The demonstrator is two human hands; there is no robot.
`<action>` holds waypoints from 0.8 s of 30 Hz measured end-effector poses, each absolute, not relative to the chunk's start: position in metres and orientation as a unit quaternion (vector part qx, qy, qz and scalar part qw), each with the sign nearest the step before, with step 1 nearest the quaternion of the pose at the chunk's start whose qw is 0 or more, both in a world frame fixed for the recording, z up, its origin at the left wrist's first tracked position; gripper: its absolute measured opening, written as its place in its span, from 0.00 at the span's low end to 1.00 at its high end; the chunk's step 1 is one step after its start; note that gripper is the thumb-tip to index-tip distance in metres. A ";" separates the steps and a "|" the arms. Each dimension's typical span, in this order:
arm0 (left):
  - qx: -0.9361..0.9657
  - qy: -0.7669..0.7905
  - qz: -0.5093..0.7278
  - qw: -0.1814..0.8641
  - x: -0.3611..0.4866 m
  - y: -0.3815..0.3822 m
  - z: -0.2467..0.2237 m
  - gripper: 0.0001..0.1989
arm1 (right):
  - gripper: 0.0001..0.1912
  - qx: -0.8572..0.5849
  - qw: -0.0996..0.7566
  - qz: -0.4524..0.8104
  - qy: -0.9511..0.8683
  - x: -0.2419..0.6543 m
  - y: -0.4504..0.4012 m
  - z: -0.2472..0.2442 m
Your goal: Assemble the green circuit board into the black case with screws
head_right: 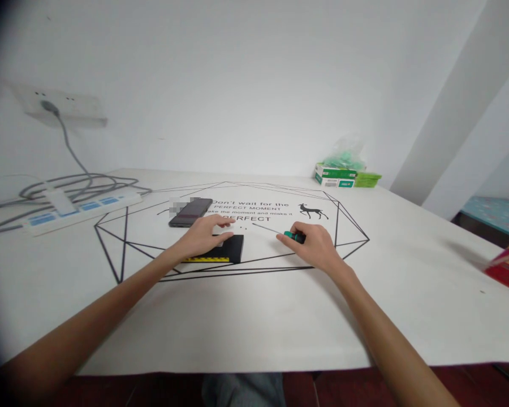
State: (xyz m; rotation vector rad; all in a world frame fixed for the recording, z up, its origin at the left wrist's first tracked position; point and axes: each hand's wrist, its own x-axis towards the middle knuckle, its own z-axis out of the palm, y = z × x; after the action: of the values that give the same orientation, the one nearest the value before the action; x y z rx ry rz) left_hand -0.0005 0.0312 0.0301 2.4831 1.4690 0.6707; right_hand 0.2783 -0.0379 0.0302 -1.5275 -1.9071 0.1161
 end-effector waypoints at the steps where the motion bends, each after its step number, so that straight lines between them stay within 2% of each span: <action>1: 0.830 0.507 0.206 0.106 -0.005 0.031 0.035 0.20 | 0.23 -0.592 0.341 0.037 -0.729 0.280 -0.037 0.030; 3: 0.826 0.518 0.175 0.139 -0.012 0.029 0.044 0.22 | 0.24 -0.599 0.339 0.024 -0.725 0.282 -0.036 0.029; 6: 0.852 0.475 0.115 0.186 -0.021 0.024 0.053 0.32 | 0.24 -0.605 0.328 0.014 -0.725 0.284 -0.034 0.027; 9: 0.891 0.414 0.073 0.173 -0.026 0.022 0.054 0.40 | 0.24 -0.611 0.319 0.004 -0.725 0.286 -0.033 0.026; 13: 0.899 0.405 0.086 0.142 -0.027 0.021 0.052 0.43 | 0.24 -0.616 0.312 -0.001 -0.723 0.286 -0.033 0.026; 17: 0.892 0.440 0.074 0.073 -0.017 0.016 0.051 0.43 | 0.24 -0.613 0.309 -0.004 -0.727 0.287 -0.032 0.025; 21: 0.845 0.525 0.078 -0.069 0.002 0.005 0.045 0.40 | 0.24 -0.612 0.296 -0.007 -0.734 0.288 -0.031 0.024; 24: 0.810 0.570 0.088 -0.106 0.012 -0.001 0.042 0.43 | 0.24 -0.609 0.289 -0.007 -0.739 0.288 -0.031 0.023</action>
State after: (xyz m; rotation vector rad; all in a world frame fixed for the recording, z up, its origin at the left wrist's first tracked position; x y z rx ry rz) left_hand 0.0119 -0.0007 0.0422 2.7315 1.9219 0.2982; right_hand 0.2884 -0.0309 0.0228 -1.6244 -1.9727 -0.0182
